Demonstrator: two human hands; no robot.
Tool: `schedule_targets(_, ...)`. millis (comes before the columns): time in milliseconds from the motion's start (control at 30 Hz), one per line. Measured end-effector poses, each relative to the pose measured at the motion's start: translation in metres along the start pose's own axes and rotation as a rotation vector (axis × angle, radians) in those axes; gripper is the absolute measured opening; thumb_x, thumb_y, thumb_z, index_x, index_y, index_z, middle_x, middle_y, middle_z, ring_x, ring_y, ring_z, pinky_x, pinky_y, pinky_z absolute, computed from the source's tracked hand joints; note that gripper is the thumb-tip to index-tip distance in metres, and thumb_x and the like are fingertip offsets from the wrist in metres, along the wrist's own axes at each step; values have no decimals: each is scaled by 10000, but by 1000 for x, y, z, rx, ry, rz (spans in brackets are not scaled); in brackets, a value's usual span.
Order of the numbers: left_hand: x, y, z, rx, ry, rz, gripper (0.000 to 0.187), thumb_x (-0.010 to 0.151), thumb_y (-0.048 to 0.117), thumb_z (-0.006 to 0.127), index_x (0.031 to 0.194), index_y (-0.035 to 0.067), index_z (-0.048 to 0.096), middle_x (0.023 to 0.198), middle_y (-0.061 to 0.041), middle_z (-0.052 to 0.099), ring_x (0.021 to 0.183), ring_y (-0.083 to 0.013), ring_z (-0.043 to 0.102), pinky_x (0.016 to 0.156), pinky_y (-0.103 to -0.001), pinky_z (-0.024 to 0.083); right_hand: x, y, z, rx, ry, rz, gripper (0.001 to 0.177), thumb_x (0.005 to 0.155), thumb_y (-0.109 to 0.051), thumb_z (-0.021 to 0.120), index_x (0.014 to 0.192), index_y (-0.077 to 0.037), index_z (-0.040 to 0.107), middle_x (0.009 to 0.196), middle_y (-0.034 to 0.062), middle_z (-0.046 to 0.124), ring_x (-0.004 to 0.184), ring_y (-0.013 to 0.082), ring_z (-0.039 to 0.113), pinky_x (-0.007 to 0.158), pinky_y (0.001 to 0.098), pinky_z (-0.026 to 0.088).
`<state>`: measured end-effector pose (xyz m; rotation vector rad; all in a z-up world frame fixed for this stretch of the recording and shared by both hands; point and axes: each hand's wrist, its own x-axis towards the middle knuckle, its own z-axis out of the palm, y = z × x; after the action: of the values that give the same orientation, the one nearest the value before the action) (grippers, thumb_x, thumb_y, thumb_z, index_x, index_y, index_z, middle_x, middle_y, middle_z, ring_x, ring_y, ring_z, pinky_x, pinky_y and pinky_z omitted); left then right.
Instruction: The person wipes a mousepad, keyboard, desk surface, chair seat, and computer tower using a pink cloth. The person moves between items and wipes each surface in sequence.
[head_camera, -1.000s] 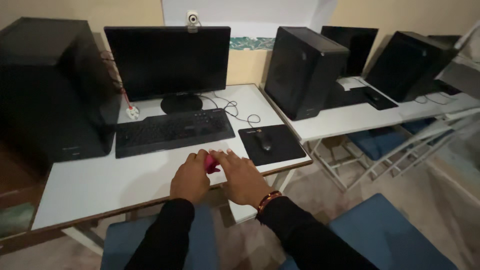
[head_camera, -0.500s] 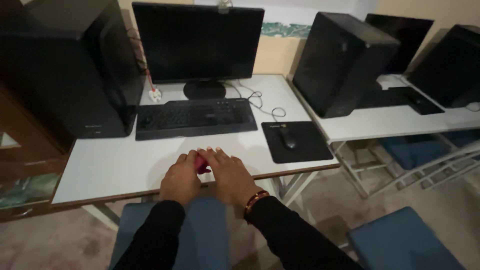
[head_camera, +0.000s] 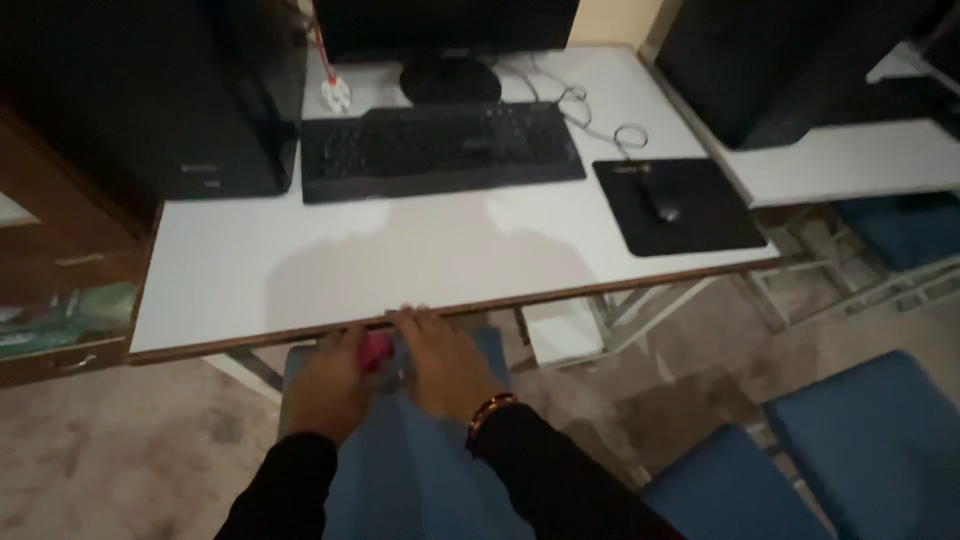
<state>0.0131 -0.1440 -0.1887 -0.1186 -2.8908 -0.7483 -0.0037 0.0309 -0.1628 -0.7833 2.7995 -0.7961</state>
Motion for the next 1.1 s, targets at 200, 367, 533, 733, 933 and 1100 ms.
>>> schedule_targets(200,-10,-22,5,51,-51,-78,548,732,167,815,1228,66,603,1187,-212,652,1005,-429,656,836,-514,547,8,-3,26,-270,224,-122,629,835,-60,640,1444,-35,485,1579,160,446,1504,313,336,1208,482,262)
schedule_targets(367,-17,-30,16,17,107,24,478,687,123,795,1132,37,646,1140,-222,678,1016,-429,665,844,-505,557,1,-4,40,-372,116,-235,627,811,-90,665,1407,14,497,1514,176,478,1475,316,373,1197,469,287)
schedule_targets(533,-30,-47,39,118,73,-12,407,782,62,709,1182,32,643,1114,-247,685,1013,-436,663,860,-482,562,-5,-12,57,-264,-80,-88,605,868,-75,640,1450,-16,487,1440,147,531,1409,284,450,1161,431,354)
schedule_targets(733,-70,-63,54,119,-134,-149,484,758,67,715,1224,99,591,1149,-172,645,1054,-395,652,900,-480,554,-26,-8,93,-220,-201,-119,677,888,-223,699,1472,-30,415,1538,173,416,1465,322,338,1156,492,291)
schedule_targets(933,-94,-94,80,181,-302,-266,498,795,61,664,1265,139,522,1195,-148,599,1140,-396,599,954,-489,537,-32,5,135,-209,-307,-104,907,855,-365,759,1568,-77,278,1645,143,285,1531,336,211,1193,521,227)
schedule_targets(1100,-110,-127,109,153,-329,-383,416,876,77,588,1283,119,517,1243,-175,583,1170,-407,594,967,-498,549,-34,6,158,-151,-336,-99,995,819,-367,815,1594,-79,262,1648,143,300,1555,331,200,1209,526,234)
